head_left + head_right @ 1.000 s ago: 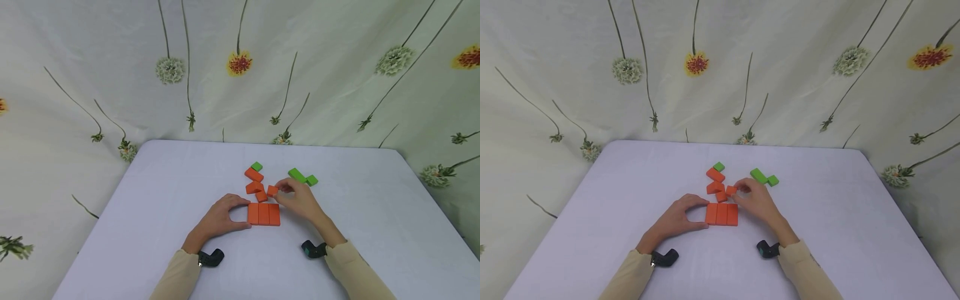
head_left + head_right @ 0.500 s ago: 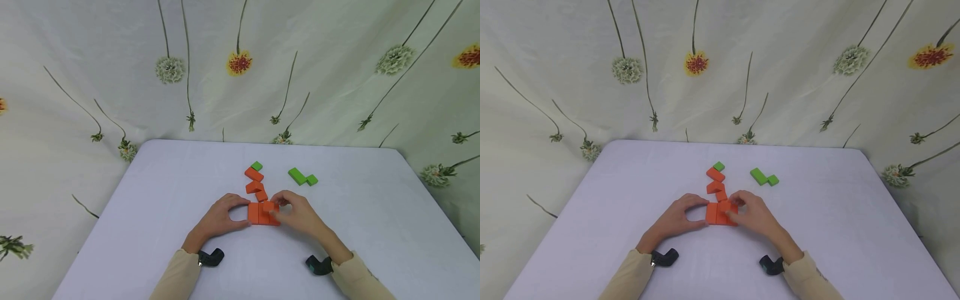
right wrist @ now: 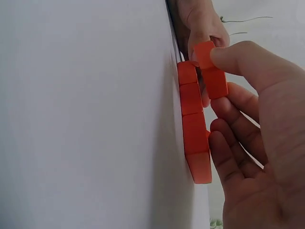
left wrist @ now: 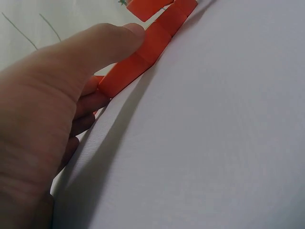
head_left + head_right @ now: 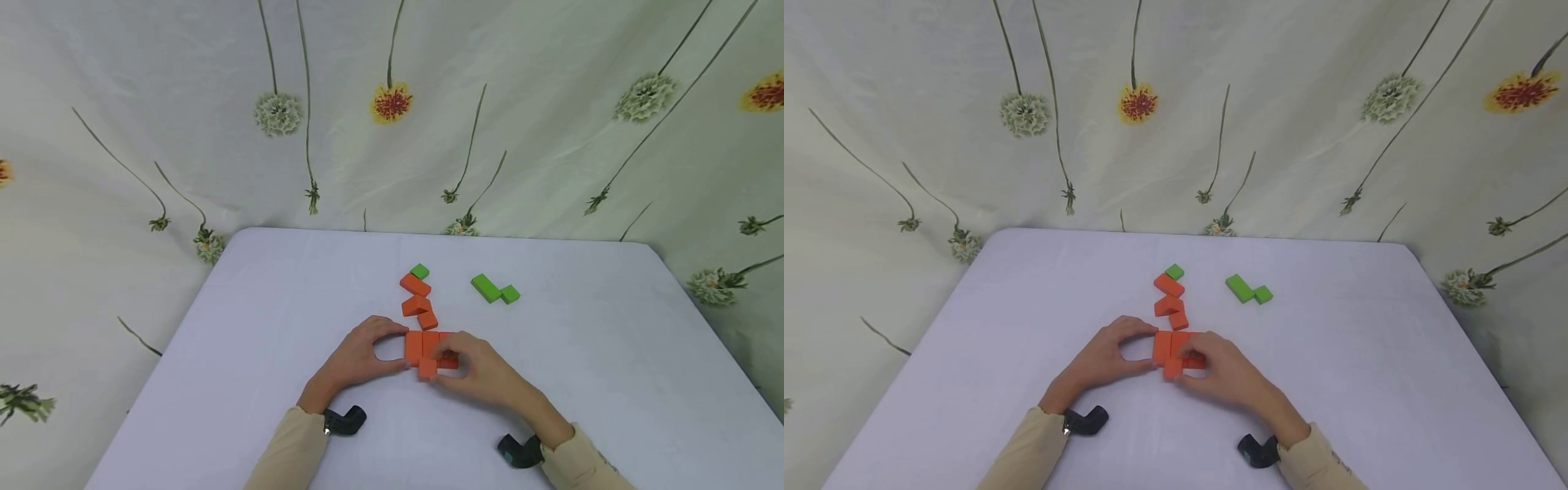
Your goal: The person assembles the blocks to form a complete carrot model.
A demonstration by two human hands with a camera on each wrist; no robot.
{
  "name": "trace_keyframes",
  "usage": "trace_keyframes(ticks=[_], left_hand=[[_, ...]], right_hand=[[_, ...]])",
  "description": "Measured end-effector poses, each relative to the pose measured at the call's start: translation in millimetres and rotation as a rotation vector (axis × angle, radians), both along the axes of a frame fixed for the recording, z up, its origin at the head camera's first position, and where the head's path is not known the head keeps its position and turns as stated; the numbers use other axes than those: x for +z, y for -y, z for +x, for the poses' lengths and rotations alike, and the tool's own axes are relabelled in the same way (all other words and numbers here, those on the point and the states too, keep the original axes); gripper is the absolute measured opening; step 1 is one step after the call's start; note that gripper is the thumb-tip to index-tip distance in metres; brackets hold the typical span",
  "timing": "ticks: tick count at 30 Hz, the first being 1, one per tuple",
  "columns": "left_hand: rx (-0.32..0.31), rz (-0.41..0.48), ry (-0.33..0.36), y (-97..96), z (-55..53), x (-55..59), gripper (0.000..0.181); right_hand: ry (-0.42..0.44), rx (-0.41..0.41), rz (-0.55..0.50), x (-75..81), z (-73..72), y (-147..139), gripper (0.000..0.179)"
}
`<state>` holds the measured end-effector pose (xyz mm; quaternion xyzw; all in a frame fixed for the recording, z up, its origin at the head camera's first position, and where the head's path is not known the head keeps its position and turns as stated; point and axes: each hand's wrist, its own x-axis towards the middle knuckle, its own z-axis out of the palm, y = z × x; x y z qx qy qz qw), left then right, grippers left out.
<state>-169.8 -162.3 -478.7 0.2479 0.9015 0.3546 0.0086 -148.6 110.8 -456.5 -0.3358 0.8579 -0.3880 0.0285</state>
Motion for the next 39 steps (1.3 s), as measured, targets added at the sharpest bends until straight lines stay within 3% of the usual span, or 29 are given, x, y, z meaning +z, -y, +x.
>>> trace_keyframes(ticks=[14,30,39], left_hand=[[0.003,0.012,0.016,-0.2,0.8,1.0,0.053],[0.007,0.014,0.015,0.4,0.4,2.3,0.054],[0.009,-0.001,0.027,-0.8,1.5,3.2,0.053]], right_hand=[[-0.091,0.032,0.089,-2.5,2.9,6,0.028],[-0.133,0.052,0.093,-1.3,2.6,8,0.021],[-0.085,-0.051,0.104,5.5,-2.9,7,0.030]])
